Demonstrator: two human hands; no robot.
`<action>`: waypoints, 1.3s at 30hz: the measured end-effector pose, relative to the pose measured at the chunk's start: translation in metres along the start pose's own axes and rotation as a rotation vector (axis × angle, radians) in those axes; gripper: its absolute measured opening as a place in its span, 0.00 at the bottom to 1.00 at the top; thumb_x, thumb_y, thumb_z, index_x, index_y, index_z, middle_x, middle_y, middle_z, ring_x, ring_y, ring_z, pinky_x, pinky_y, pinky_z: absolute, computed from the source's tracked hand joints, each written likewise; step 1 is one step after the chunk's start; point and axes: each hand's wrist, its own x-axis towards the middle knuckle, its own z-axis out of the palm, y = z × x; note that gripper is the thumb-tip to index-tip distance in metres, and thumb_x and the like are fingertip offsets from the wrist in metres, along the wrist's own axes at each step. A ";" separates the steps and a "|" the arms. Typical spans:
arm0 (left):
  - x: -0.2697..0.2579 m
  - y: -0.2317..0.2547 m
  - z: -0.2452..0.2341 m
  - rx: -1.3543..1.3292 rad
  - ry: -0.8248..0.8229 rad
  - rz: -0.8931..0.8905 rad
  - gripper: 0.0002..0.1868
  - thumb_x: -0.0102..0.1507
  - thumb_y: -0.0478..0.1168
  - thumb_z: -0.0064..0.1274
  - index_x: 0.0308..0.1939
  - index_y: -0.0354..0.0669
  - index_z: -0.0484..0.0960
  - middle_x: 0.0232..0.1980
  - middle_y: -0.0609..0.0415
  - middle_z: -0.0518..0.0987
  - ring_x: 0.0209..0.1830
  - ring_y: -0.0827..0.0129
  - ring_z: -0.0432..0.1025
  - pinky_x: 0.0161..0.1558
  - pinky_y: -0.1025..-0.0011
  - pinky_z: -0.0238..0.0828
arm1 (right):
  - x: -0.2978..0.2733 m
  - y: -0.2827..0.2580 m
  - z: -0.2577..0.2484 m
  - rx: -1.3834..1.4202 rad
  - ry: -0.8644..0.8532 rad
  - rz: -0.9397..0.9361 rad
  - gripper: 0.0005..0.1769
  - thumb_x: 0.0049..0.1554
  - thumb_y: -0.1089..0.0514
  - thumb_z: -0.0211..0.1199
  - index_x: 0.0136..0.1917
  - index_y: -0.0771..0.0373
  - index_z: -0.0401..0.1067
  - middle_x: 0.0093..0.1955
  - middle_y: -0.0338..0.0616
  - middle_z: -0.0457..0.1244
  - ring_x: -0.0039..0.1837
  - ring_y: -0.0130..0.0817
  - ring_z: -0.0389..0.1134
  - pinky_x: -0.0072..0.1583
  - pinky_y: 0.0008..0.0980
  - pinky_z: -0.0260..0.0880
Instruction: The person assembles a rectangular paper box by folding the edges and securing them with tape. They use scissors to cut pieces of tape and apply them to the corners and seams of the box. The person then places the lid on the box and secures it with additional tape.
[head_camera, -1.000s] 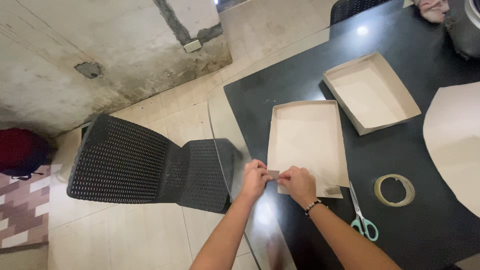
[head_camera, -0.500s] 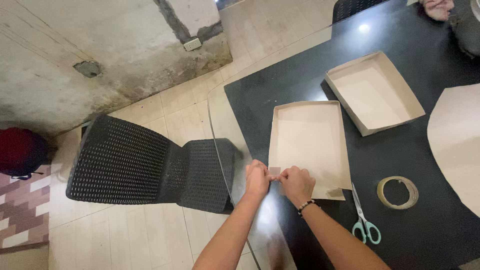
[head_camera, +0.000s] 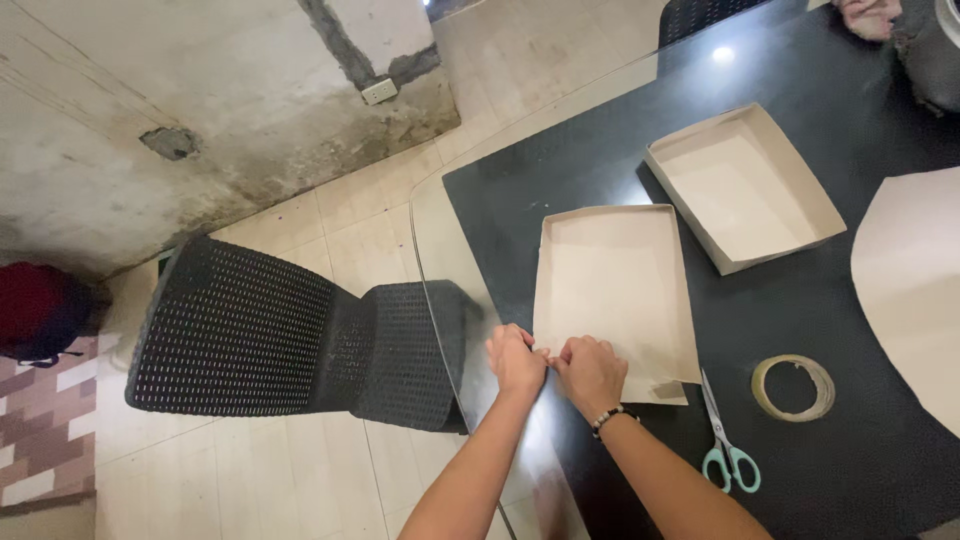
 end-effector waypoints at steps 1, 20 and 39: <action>0.000 0.002 -0.001 0.003 0.009 -0.013 0.18 0.47 0.36 0.72 0.31 0.44 0.76 0.46 0.51 0.74 0.52 0.54 0.66 0.54 0.59 0.63 | 0.000 0.000 0.001 -0.010 0.003 -0.011 0.13 0.50 0.45 0.71 0.35 0.54 0.76 0.44 0.36 0.68 0.56 0.42 0.66 0.56 0.52 0.63; -0.013 0.010 -0.035 -0.061 -0.063 0.331 0.31 0.50 0.43 0.70 0.56 0.46 0.78 0.60 0.49 0.70 0.61 0.51 0.62 0.59 0.52 0.56 | -0.048 0.066 -0.038 -0.044 0.122 -0.620 0.25 0.50 0.44 0.67 0.58 0.54 0.71 0.60 0.45 0.62 0.64 0.46 0.60 0.62 0.49 0.60; -0.029 0.004 -0.033 0.213 -0.049 0.831 0.17 0.51 0.46 0.68 0.41 0.50 0.82 0.42 0.53 0.79 0.57 0.54 0.68 0.66 0.34 0.47 | -0.025 0.163 -0.082 0.125 0.052 -0.439 0.05 0.55 0.66 0.58 0.43 0.60 0.74 0.48 0.39 0.70 0.57 0.38 0.69 0.59 0.37 0.70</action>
